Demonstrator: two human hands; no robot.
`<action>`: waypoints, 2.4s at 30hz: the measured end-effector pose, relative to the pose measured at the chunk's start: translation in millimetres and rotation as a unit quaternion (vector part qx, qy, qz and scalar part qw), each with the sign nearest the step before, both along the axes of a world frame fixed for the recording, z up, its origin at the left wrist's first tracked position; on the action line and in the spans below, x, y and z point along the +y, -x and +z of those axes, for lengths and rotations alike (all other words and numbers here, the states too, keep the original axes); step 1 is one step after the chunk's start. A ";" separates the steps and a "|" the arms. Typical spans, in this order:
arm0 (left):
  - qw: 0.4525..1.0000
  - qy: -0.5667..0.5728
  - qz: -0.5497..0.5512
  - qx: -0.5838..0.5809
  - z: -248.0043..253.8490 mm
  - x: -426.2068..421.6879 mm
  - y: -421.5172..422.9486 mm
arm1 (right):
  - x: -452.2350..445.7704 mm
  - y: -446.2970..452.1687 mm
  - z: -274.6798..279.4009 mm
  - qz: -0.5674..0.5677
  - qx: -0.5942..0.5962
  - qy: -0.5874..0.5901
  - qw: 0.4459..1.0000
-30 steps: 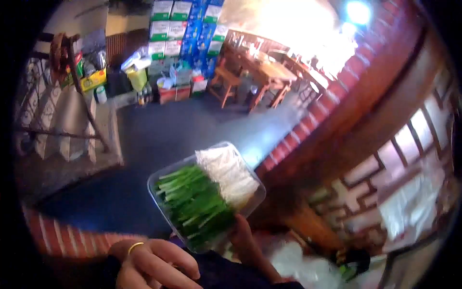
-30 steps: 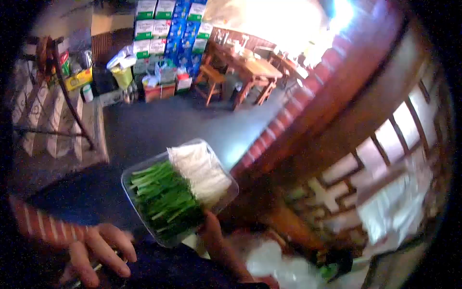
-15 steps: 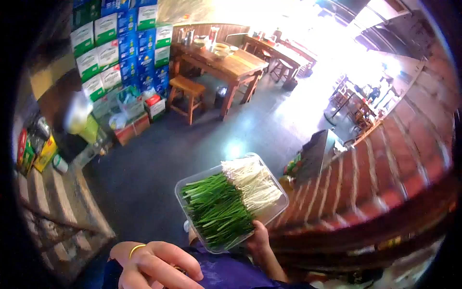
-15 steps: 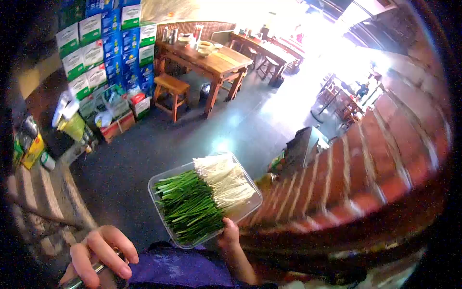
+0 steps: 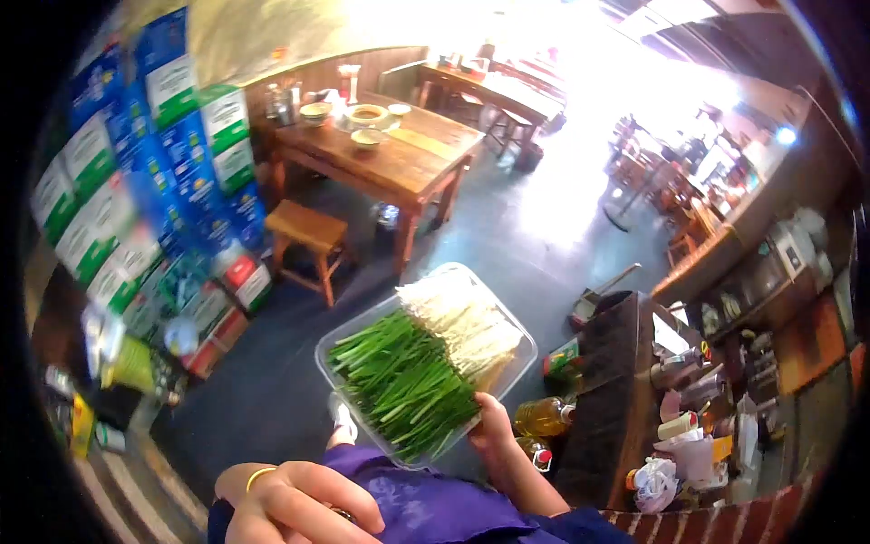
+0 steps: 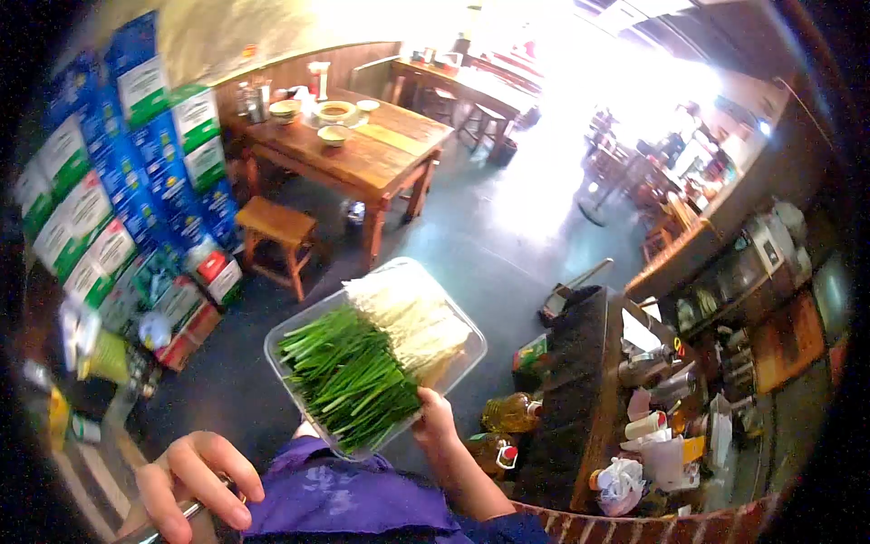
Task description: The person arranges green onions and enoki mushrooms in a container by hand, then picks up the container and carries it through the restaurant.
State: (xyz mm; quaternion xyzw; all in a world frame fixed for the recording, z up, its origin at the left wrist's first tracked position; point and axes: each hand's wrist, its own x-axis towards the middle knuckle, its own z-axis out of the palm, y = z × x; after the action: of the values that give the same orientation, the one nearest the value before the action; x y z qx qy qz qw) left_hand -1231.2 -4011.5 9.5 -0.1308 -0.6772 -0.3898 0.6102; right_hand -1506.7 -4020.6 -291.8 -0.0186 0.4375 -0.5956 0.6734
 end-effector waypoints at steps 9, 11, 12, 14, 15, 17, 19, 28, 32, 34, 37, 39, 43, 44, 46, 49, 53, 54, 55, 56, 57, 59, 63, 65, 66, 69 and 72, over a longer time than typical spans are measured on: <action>0.973 0.056 -0.221 0.033 -11.8 -311.2 86.7 | -166.9 86.0 -20.5 -0.189 0.049 -0.035 0.980; 0.950 0.092 -0.296 0.043 -14.2 -385.9 123.6 | -188.0 114.5 -9.2 -0.266 0.047 -0.057 0.961; 0.945 0.086 -0.311 0.057 -14.0 -409.9 145.6 | -192.9 126.1 -1.6 -0.310 0.034 -0.061 0.948; 0.933 0.071 -0.344 0.078 -19.1 -460.8 174.4 | -203.2 138.3 -10.8 -0.405 0.068 -0.089 0.908; 0.932 0.057 -0.349 0.080 -17.5 -483.5 201.4 | -208.5 158.2 -8.3 -0.424 0.052 -0.106 0.898; 0.933 0.043 -0.343 0.096 -17.2 -526.6 242.1 | -232.4 193.2 5.5 -0.453 0.041 -0.112 0.884; 0.943 0.041 -0.313 0.103 -27.5 -569.6 281.4 | -252.4 241.7 -3.4 -0.470 0.063 -0.126 0.871; 0.967 0.018 -0.248 0.061 -28.4 -751.3 449.1 | -495.4 446.6 -15.5 -0.459 0.066 -0.101 0.880; 0.973 0.016 -0.223 0.058 -43.3 -850.8 515.9 | -645.0 529.2 -6.9 -0.401 0.008 -0.017 0.916; 0.967 0.027 -0.240 0.081 -55.9 -906.4 554.8 | -706.6 565.5 -13.5 -0.376 0.000 -0.005 0.927; 0.969 -0.006 -0.219 0.111 -55.1 -961.4 598.4 | -764.4 597.1 -23.5 -0.402 -0.017 -0.011 0.915; 0.959 0.037 -0.254 0.121 -53.2 -1031.4 641.7 | -817.5 625.0 -10.0 -0.422 -0.021 -0.017 0.906; 0.950 0.021 -0.281 0.134 -47.4 -1137.6 720.5 | -876.4 684.0 -25.3 -0.456 -0.012 -0.091 0.885; 0.944 0.023 -0.302 0.129 -46.5 -1158.8 739.0 | -882.9 693.7 -22.0 -0.471 -0.007 -0.100 0.876; 0.931 0.031 -0.345 0.116 -55.6 -1218.4 789.1 | -919.7 721.7 -17.8 -0.499 -0.002 -0.114 0.859; 0.936 0.011 -0.329 0.125 -70.0 -1271.0 853.0 | -933.9 778.9 -42.2 -0.530 0.030 -0.127 0.838; 0.947 0.032 -0.299 0.111 -87.4 -1346.0 950.1 | -989.4 891.0 -78.1 -0.540 0.047 -0.148 0.827; 0.947 0.031 -0.302 0.102 -84.1 -1361.7 976.0 | -1003.3 923.5 -84.4 -0.539 0.054 -0.149 0.827; 0.948 0.033 -0.303 0.093 -81.1 -1374.1 999.9 | -1033.2 945.2 -70.0 -0.530 0.074 -0.137 0.834; 0.948 0.030 -0.307 0.078 -77.3 -1388.2 1023.7 | -1063.9 973.9 -62.5 -0.532 0.067 -0.175 0.826; 0.949 0.032 -0.308 0.068 -72.0 -1406.6 1047.6 | -1087.6 1003.5 -65.0 -0.503 0.078 -0.174 0.843; 0.952 0.037 -0.299 0.049 -66.3 -1440.9 1090.4 | -1155.5 1056.6 -49.1 -0.478 0.065 -0.152 0.863; 0.969 0.004 -0.238 0.066 -69.7 -1490.2 1163.4 | -1252.0 1166.3 -54.6 -0.391 0.016 -0.051 0.919; 0.974 0.005 -0.209 0.083 -75.5 -1518.7 1202.7 | -1317.9 1203.4 -33.0 -0.380 0.022 -0.052 0.923; 0.975 0.016 -0.207 0.083 -79.1 -1540.4 1225.0 | -1346.7 1229.3 -34.0 -0.368 0.015 -0.034 0.929; 0.969 0.042 -0.230 0.080 -89.6 -1611.7 1286.0 | -1413.5 1292.0 -47.5 -0.361 -0.008 0.007 0.933; 0.956 0.064 -0.267 0.105 -94.9 -1680.8 1351.6 | -1456.6 1346.1 -60.3 -0.382 -0.011 -0.026 0.924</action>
State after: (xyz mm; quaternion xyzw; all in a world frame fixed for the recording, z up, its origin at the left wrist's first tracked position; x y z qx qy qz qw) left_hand -2582.9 -5692.4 -85.4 -0.3857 -0.5731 -0.4781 0.5425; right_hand -2852.7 -5477.2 -352.1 0.1743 0.4197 -0.7962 0.3993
